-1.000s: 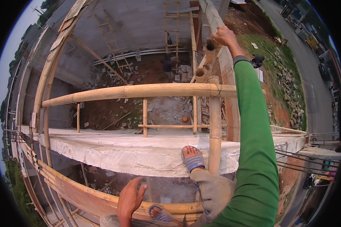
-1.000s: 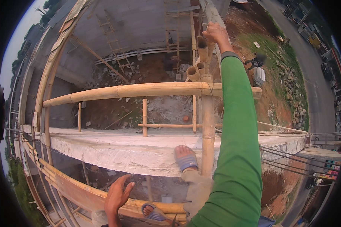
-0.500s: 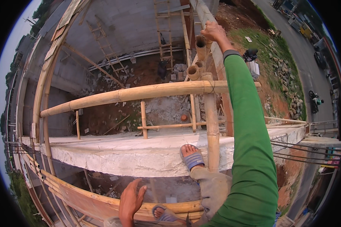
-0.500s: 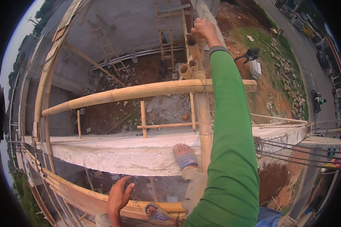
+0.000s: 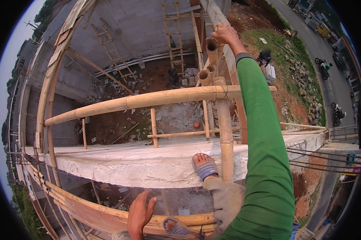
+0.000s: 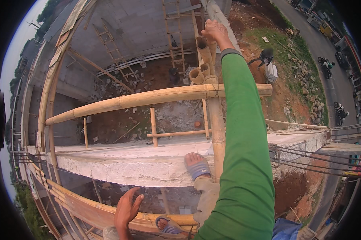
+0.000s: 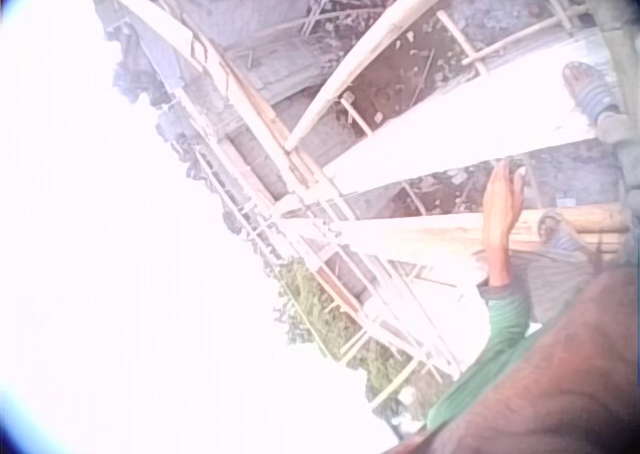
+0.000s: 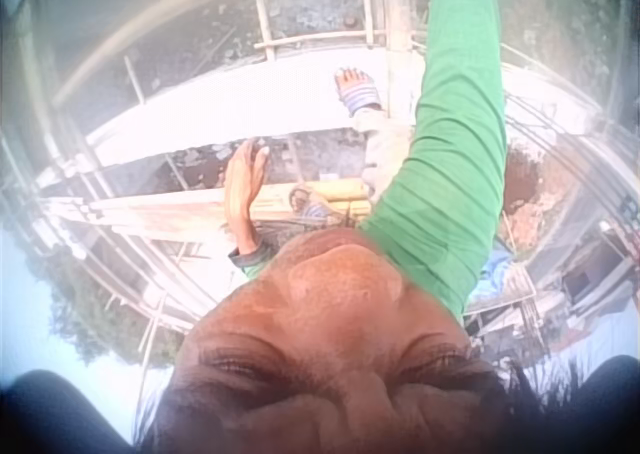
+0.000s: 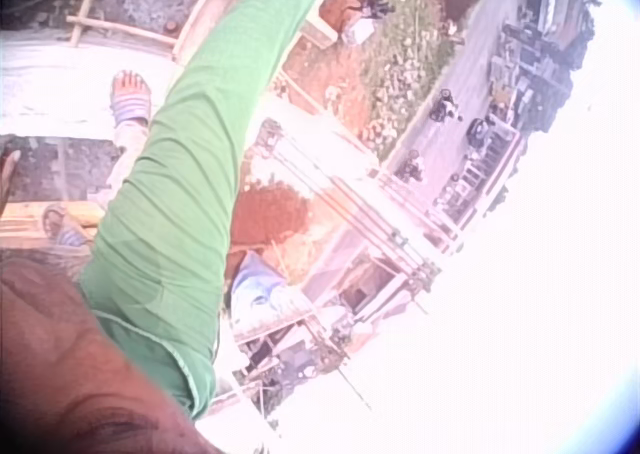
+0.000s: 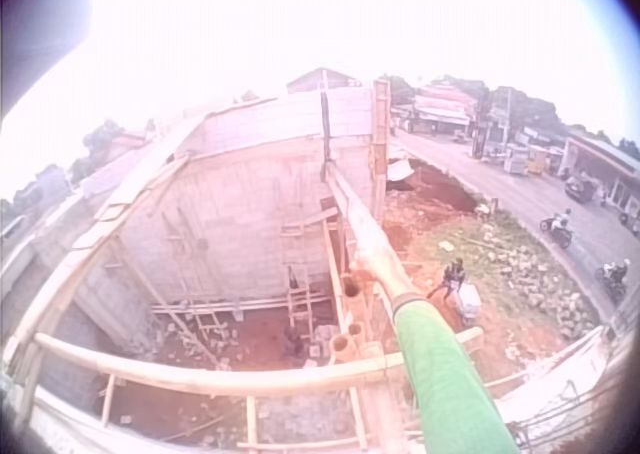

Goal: The person works on a bamboo scaffolding structure at a construction site. They tie a rope around vertical rebar and bamboo poles to secure the structure, then reposition themselves on the scaffolding.

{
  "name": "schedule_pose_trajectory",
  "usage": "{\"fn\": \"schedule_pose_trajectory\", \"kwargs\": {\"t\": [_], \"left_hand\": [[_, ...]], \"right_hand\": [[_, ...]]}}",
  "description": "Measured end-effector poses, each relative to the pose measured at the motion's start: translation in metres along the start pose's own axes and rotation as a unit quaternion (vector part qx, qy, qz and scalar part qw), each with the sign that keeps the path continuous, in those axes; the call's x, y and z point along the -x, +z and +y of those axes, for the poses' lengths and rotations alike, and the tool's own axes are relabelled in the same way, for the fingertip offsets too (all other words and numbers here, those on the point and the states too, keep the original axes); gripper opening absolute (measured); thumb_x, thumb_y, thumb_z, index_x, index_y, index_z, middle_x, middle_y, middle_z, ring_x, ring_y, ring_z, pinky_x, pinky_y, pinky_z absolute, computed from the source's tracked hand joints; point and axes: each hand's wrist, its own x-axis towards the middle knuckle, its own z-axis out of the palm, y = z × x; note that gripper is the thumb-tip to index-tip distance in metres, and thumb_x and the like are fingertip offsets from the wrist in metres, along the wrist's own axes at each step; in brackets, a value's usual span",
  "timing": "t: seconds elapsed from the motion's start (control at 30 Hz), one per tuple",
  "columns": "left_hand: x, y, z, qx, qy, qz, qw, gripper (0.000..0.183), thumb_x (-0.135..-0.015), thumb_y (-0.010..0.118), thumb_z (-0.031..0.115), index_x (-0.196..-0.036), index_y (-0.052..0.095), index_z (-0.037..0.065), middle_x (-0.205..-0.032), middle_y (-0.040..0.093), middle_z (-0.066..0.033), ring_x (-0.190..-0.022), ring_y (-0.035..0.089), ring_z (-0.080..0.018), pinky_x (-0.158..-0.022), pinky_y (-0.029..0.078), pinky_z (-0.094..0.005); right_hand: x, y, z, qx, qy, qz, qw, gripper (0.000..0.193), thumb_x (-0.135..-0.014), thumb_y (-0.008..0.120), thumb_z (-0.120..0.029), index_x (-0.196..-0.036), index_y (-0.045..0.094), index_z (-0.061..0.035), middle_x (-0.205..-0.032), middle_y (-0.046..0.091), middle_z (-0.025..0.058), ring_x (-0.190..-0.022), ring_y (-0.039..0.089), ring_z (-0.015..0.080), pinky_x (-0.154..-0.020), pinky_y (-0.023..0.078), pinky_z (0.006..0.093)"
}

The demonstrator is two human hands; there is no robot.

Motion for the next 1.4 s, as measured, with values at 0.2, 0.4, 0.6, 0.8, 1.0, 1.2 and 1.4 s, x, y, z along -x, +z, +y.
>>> {"fn": "schedule_pose_trajectory", "kwargs": {"t": [0.2, 0.4, 0.6, 0.8, 1.0, 1.2, 1.4], "left_hand": [[0.0003, -0.0003, -0.0004, 0.001, 0.006, 0.004, 1.000, 0.042, -0.102, 0.067, 0.028, -0.134, 0.067, 0.000, -0.125, 0.071, -0.0263, -0.115, 0.067, -0.0459, -0.097, 0.053, -0.0499], [0.0008, -0.0008, 0.0000, 0.003, 0.004, 0.002, 1.000, 0.041, -0.102, 0.067, 0.027, -0.133, 0.067, 0.000, -0.125, 0.071, -0.0265, -0.114, 0.067, -0.0459, -0.097, 0.053, -0.0497], [0.0019, -0.0007, -0.0001, 0.004, 0.009, 0.010, 1.000, 0.042, -0.102, 0.068, 0.027, -0.134, 0.066, 0.000, -0.126, 0.070, -0.0269, -0.115, 0.067, -0.0462, -0.098, 0.053, -0.0501], [0.0021, 0.0003, -0.0025, 0.000, 0.015, 0.012, 1.000, 0.041, -0.102, 0.067, 0.027, -0.134, 0.066, 0.001, -0.126, 0.070, -0.0271, -0.116, 0.065, -0.0479, -0.098, 0.052, -0.0509], [0.0005, -0.0009, 0.0002, -0.004, 0.000, 0.001, 1.000, 0.041, -0.102, 0.067, 0.028, -0.134, 0.066, 0.002, -0.127, 0.070, -0.0255, -0.117, 0.066, -0.0469, -0.098, 0.052, -0.0509], [0.0005, -0.0002, -0.0001, -0.001, -0.004, -0.002, 1.000, 0.042, -0.102, 0.067, 0.030, -0.134, 0.067, 0.002, -0.127, 0.071, -0.0262, -0.117, 0.066, -0.0466, -0.098, 0.053, -0.0503], [0.0002, 0.0016, -0.0037, 0.004, -0.013, -0.011, 1.000, 0.043, -0.102, 0.068, 0.030, -0.134, 0.067, 0.001, -0.129, 0.070, -0.0267, -0.119, 0.066, -0.0471, -0.100, 0.052, -0.0505]], "right_hand": [[0.0000, -0.0001, -0.0004, -0.006, 0.000, -0.001, 1.000, 0.056, -0.098, 0.065, -0.049, -0.137, 0.060, -0.0093, -0.142, 0.064, 0.0206, -0.130, 0.062, 0.0429, -0.109, 0.052, 0.0521], [-0.0012, 0.0020, -0.0003, -0.004, 0.000, -0.001, 1.000, 0.055, -0.098, 0.065, -0.049, -0.136, 0.061, -0.0093, -0.142, 0.064, 0.0205, -0.131, 0.062, 0.0426, -0.108, 0.052, 0.0521], [-0.0020, 0.0037, -0.0013, -0.002, -0.005, 0.010, 1.000, 0.056, -0.098, 0.065, -0.050, -0.137, 0.061, -0.0097, -0.142, 0.064, 0.0208, -0.131, 0.062, 0.0423, -0.109, 0.051, 0.0520], [0.0002, 0.0026, -0.0032, -0.013, 0.000, 0.009, 1.000, 0.053, -0.096, 0.067, -0.045, -0.136, 0.062, -0.0097, -0.140, 0.064, 0.0203, -0.128, 0.064, 0.0419, -0.106, 0.053, 0.0518], [-0.0018, 0.0054, -0.0025, -0.020, 0.001, 0.016, 1.000, 0.051, -0.095, 0.068, -0.043, -0.134, 0.063, -0.0103, -0.137, 0.066, 0.0197, -0.126, 0.066, 0.0417, -0.106, 0.054, 0.0514], [-0.0009, 0.0056, -0.0020, -0.024, 0.013, 0.020, 0.999, 0.051, -0.094, 0.068, -0.042, -0.135, 0.064, -0.0112, -0.138, 0.067, 0.0186, -0.128, 0.065, 0.0417, -0.106, 0.054, 0.0508], [0.0025, 0.0025, -0.0039, -0.016, 0.013, 0.018, 1.000, 0.052, -0.095, 0.067, -0.040, -0.137, 0.063, -0.0109, -0.140, 0.066, 0.0193, -0.128, 0.065, 0.0415, -0.107, 0.054, 0.0507]]}}
